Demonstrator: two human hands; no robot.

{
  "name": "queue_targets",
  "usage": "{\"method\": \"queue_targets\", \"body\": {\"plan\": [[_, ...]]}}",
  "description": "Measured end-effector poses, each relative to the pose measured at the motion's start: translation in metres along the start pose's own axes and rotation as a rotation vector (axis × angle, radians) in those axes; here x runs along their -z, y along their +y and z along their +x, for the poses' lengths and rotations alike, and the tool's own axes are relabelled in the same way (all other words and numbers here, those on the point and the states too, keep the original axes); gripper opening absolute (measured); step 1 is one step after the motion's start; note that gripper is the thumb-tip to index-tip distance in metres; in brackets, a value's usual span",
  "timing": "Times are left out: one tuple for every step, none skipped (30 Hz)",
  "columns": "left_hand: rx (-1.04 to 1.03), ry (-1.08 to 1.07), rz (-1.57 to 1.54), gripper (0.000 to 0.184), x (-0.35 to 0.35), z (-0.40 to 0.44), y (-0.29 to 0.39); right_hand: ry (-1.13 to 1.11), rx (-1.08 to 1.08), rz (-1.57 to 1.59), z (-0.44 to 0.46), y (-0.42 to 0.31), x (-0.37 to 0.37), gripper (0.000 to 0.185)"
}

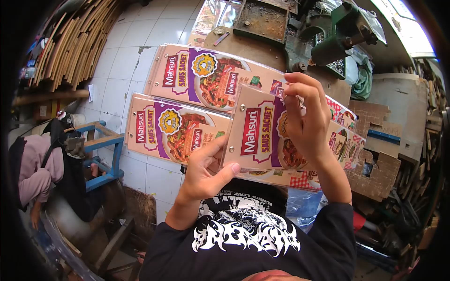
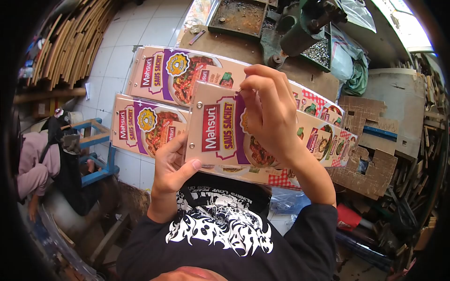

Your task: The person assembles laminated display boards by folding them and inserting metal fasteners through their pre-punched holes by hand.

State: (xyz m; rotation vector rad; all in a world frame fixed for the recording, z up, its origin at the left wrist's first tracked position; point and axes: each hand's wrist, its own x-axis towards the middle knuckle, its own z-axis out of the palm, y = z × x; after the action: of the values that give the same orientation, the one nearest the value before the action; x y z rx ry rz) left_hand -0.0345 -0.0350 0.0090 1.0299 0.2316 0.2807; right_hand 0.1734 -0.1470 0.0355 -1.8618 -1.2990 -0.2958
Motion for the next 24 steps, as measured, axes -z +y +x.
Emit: {"method": "queue_targets", "body": {"plan": [[0.041,0.029,-0.005,0.049,-0.002,0.001,0.003,0.023,0.073,0.013,0.0,-0.003,0.001,0.018],[0.081,0.057,-0.01,0.049,-0.004,0.002,0.005,0.045,0.146,0.025,0.0,-0.006,0.003,0.02],[0.078,0.06,-0.012,0.049,-0.006,0.003,0.006,0.043,0.15,0.027,-0.003,-0.015,0.007,0.02],[0.086,0.101,-0.012,0.051,-0.009,0.004,0.006,-0.054,0.127,0.094,-0.006,-0.026,0.011,0.02],[0.095,0.141,-0.013,0.053,-0.01,0.005,0.005,-0.15,0.103,0.158,-0.007,-0.033,0.012,0.021],[0.093,0.141,-0.016,0.053,-0.011,0.005,0.005,-0.142,0.134,0.183,-0.01,-0.035,0.008,0.022],[0.074,0.139,0.004,0.053,-0.011,0.005,0.005,-0.168,0.114,0.214,-0.011,-0.039,0.006,0.022],[0.055,0.138,0.024,0.053,-0.011,0.005,0.004,-0.19,0.105,0.224,-0.014,-0.042,0.004,0.025],[0.055,0.138,0.021,0.053,-0.012,0.004,0.004,-0.212,0.095,0.234,-0.015,-0.044,0.002,0.027],[0.019,0.133,0.002,0.051,-0.014,0.004,0.004,-0.215,0.095,0.234,-0.015,-0.045,-0.001,0.027],[-0.018,0.128,-0.016,0.05,-0.015,0.004,0.004,-0.192,0.118,0.218,-0.015,-0.046,-0.004,0.027],[-0.018,0.13,-0.018,0.05,-0.015,0.003,0.003,-0.169,0.141,0.203,-0.014,-0.047,-0.006,0.027],[-0.052,0.128,-0.011,0.051,-0.015,0.002,0.002,-0.172,0.143,0.204,-0.013,-0.048,-0.005,0.027],[-0.087,0.125,-0.004,0.052,-0.015,0.002,0.001,-0.186,0.132,0.194,-0.011,-0.05,-0.004,0.027],[-0.089,0.128,-0.007,0.052,-0.014,0.001,-0.001,-0.2,0.121,0.184,-0.01,-0.052,-0.004,0.027],[-0.098,0.116,0.022,0.054,-0.012,0.0,-0.003,-0.204,0.123,0.184,-0.008,-0.052,-0.004,0.027],[-0.107,0.104,0.052,0.056,-0.011,-0.001,-0.003,-0.207,0.137,0.179,-0.007,-0.053,-0.004,0.026],[-0.109,0.107,0.05,0.056,-0.011,-0.001,-0.003,-0.21,0.15,0.174,-0.007,-0.053,-0.004,0.025],[-0.112,0.091,0.054,0.056,-0.011,-0.001,-0.002,-0.213,0.151,0.174,-0.006,-0.053,-0.005,0.025],[-0.115,0.075,0.059,0.056,-0.011,-0.001,-0.001,-0.213,0.163,0.164,-0.006,-0.053,-0.005,0.025],[-0.115,0.076,0.057,0.056,-0.011,0.0,-0.001,-0.213,0.175,0.154,-0.006,-0.053,-0.005,0.025],[-0.133,0.09,0.045,0.054,-0.012,0.001,-0.001,-0.216,0.175,0.154,-0.005,-0.054,-0.005,0.025],[-0.152,0.103,0.034,0.051,-0.013,0.002,-0.001,-0.222,0.174,0.151,-0.004,-0.054,-0.004,0.024],[-0.152,0.104,0.032,0.051,-0.012,0.002,-0.002,-0.228,0.172,0.149,-0.003,-0.054,-0.004,0.025]]}}
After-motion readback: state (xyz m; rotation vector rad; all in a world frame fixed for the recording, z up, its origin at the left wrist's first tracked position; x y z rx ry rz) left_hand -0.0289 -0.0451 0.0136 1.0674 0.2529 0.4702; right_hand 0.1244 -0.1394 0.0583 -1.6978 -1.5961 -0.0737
